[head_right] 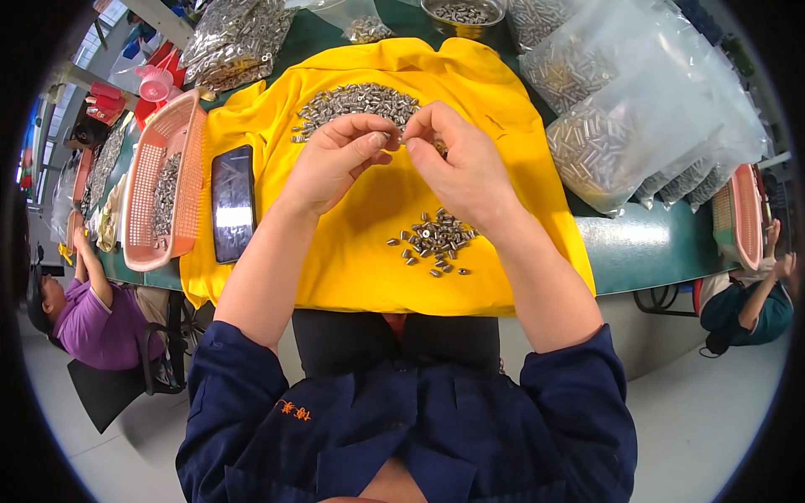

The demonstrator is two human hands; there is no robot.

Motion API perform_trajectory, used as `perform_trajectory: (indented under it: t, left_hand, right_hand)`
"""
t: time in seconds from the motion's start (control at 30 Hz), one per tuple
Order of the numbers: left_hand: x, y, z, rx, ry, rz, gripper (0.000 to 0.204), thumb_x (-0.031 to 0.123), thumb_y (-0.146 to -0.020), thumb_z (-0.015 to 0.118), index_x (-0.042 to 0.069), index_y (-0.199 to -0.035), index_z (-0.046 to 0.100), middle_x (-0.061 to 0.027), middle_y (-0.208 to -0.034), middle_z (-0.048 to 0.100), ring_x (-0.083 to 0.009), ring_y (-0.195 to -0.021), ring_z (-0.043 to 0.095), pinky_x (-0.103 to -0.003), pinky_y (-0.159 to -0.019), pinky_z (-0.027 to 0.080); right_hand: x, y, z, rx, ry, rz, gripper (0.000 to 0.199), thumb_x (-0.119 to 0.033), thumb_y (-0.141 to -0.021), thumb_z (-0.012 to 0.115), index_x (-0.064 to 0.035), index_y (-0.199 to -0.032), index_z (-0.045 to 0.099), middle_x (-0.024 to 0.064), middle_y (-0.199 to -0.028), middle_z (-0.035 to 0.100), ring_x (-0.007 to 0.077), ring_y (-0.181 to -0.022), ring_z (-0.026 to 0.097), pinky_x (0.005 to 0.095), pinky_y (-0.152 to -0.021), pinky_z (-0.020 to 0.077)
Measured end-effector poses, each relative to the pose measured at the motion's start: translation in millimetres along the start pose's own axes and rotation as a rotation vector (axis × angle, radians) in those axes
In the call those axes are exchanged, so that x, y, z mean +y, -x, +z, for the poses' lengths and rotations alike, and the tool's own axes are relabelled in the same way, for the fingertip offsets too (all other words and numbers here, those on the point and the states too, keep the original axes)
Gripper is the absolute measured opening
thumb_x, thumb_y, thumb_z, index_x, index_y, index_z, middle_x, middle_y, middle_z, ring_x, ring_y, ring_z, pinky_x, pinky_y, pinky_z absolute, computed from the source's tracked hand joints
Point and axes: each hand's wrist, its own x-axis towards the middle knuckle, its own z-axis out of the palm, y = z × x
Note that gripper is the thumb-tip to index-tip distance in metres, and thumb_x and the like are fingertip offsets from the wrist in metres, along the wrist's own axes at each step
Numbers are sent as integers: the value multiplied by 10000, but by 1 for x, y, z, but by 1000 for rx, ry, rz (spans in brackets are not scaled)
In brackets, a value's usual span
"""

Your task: Sort and inspect small metal pins on a yellow cloth at a factory workbench.

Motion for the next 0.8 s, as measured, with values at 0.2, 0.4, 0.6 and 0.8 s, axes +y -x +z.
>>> perform_trajectory:
  t: [0.2, 0.4, 0.6, 0.8]
  left_hand:
    - [1, 2, 0, -11, 98, -50, 134, 40, -799, 547, 14, -928, 573, -47, -862, 589, -131, -769, 585, -243, -703, 492]
    - [3, 4, 5, -20, 117, -67, 133, 13, -785, 556, -10, -916, 567, -79, -843, 593, -157, -746, 597, -266, -711, 504]
    - [2, 4, 6, -41, 105, -48, 133, 5, -783, 555, -14, -913, 566, -81, -832, 598, -160, -743, 600, -262, -708, 502]
    - [0, 4, 10, 8, -101, 19, 133, 10, -762, 579, -21, -891, 585, -80, -830, 613, -136, -752, 598, -235, -705, 488]
  right_hand:
    - [-1, 0, 1, 9, 13, 2, 64, -54, -773, 483, -24, -829, 480, 17, -702, 499, 83, -657, 463, 218, -612, 395]
    - [-5, 1, 1, -2, 16, -2, 57, -44, -772, 477, -24, -824, 479, 18, -697, 506, 83, -651, 472, 214, -601, 397]
    - [-2, 1, 1, -1, -1, -26, 61, -43, -766, 481, -28, -825, 481, 25, -685, 513, 90, -634, 476, 222, -583, 399]
    - [-10, 5, 4, 29, 277, -95, 57, -42, -745, 484, -27, -796, 466, 98, -662, 535, 185, -584, 519, 272, -545, 416]
